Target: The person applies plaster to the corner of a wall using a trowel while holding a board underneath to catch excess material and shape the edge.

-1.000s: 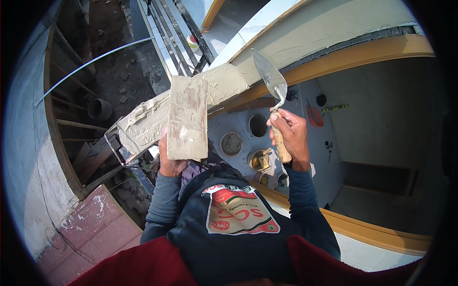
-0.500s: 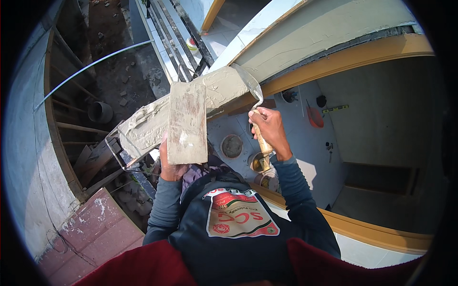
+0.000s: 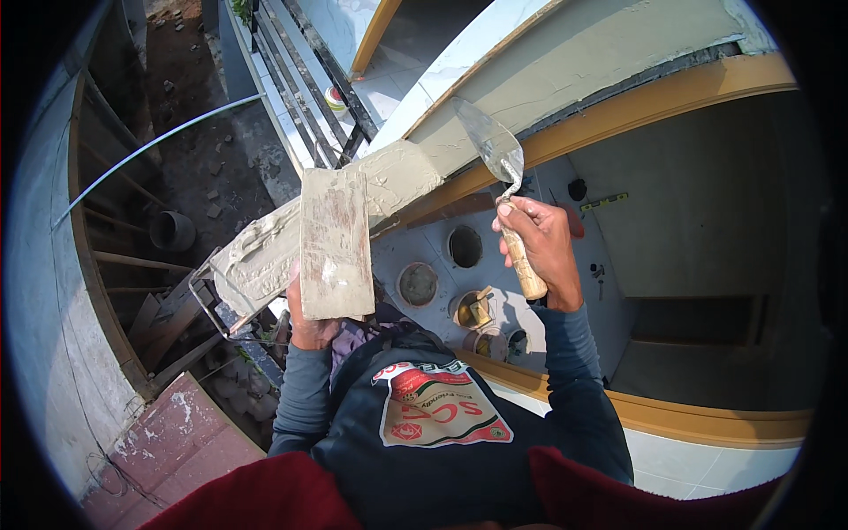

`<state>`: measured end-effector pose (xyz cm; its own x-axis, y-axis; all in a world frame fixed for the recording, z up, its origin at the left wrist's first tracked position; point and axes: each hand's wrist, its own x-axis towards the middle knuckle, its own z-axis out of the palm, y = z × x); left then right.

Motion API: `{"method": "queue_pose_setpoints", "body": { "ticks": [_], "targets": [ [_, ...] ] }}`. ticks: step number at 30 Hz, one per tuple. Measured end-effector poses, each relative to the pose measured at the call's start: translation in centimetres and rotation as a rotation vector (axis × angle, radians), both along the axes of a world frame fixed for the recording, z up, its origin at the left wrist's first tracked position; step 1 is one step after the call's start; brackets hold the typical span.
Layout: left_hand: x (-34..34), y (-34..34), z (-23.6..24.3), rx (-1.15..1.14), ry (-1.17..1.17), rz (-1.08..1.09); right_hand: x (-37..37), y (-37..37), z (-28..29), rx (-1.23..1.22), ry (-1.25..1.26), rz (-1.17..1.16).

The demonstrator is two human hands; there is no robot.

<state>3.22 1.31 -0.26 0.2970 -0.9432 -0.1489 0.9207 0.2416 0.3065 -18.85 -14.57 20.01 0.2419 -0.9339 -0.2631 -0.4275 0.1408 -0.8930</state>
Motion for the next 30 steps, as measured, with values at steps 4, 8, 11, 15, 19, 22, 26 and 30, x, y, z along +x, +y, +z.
{"method": "queue_pose_setpoints", "body": {
  "ticks": [4,8,11,15,19,22,26,30],
  "targets": [
    [-0.2,-0.4,-0.3,-0.005,0.007,-0.017,-0.5,0.4,3.8,-0.073,-0.014,-0.01],
    [-0.3,-0.6,-0.6,0.025,-0.014,-0.016,-0.4,0.8,7.9,-0.179,-0.109,-0.047],
    [-0.6,-0.7,-0.2,0.023,0.013,-0.009,0.1,1.3,11.0,-0.344,-0.173,-0.087],
    [-0.3,-0.5,-0.3,-0.029,0.004,-0.018,-0.2,1.9,11.1,-0.468,-0.252,-0.054],
    [-0.3,-0.3,0.1,-0.018,0.006,-0.018,-0.6,2.5,3.9,-0.165,-0.037,0.032],
    [0.0,0.1,-0.1,0.002,0.034,-0.027,-0.1,2.0,-3.5,-0.049,0.053,0.129],
    [0.2,0.4,0.3,0.023,-0.031,0.005,-0.1,1.0,-8.7,-0.043,0.107,0.146],
    [0.2,0.5,0.0,0.006,-0.027,0.012,-0.4,-0.1,-10.2,0.001,0.126,0.14]
  ]
}}
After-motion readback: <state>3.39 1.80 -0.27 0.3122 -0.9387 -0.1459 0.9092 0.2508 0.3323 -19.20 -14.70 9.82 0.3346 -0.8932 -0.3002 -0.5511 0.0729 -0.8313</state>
